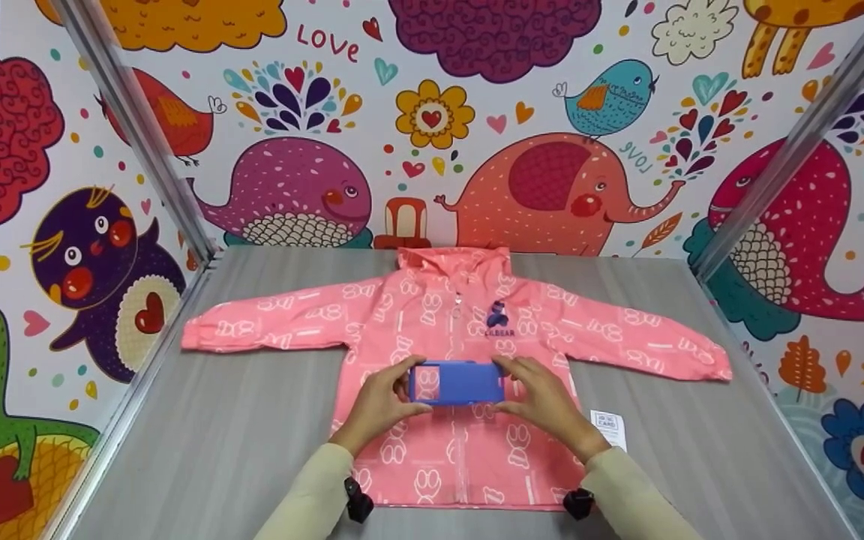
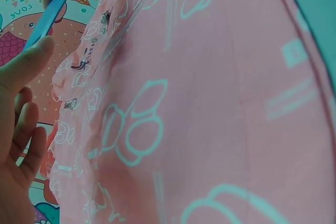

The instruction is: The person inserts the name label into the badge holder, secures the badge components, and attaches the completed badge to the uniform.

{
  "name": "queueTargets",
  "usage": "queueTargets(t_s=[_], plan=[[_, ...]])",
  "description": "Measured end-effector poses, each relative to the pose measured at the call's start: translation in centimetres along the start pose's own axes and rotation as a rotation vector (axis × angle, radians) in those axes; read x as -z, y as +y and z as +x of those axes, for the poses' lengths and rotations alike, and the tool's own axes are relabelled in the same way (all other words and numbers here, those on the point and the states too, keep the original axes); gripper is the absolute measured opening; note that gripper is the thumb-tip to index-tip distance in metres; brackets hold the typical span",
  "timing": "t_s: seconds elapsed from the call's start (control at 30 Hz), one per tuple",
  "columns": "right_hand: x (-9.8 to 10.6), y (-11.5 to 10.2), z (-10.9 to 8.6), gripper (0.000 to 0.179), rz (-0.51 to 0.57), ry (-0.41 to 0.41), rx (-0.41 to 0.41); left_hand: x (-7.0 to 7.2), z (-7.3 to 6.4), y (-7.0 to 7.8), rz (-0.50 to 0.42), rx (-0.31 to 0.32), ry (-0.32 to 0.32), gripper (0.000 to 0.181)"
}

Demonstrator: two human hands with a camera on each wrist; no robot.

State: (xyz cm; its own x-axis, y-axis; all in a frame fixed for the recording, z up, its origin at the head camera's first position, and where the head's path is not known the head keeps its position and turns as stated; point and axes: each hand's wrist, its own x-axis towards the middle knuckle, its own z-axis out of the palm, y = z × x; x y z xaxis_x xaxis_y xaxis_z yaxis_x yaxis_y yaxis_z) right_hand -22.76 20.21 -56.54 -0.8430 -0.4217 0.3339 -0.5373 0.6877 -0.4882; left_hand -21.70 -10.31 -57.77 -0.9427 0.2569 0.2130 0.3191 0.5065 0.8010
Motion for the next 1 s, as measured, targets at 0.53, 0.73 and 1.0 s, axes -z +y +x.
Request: queueTargets(t_s=[0.53, 0.73, 1.0], plan=[[0.19, 0.4, 0.06, 0.084, -0.042, 0.056, 0.037, 0.41, -0.17, 0.13, 0.016, -0.003, 0.019, 0.076], [0.42, 0.43, -0.1, 0.082, -0.013, 0.042, 0.037, 0.38, -0.14, 0.01, 0.008, -0.023, 0.022, 0.075], [0.57, 0.58, -0.26, 0.08, -0.007, 0.044, 0.025, 0.46, -0.17, -0.09, 0.001, -0.023, 0.033, 0.076]])
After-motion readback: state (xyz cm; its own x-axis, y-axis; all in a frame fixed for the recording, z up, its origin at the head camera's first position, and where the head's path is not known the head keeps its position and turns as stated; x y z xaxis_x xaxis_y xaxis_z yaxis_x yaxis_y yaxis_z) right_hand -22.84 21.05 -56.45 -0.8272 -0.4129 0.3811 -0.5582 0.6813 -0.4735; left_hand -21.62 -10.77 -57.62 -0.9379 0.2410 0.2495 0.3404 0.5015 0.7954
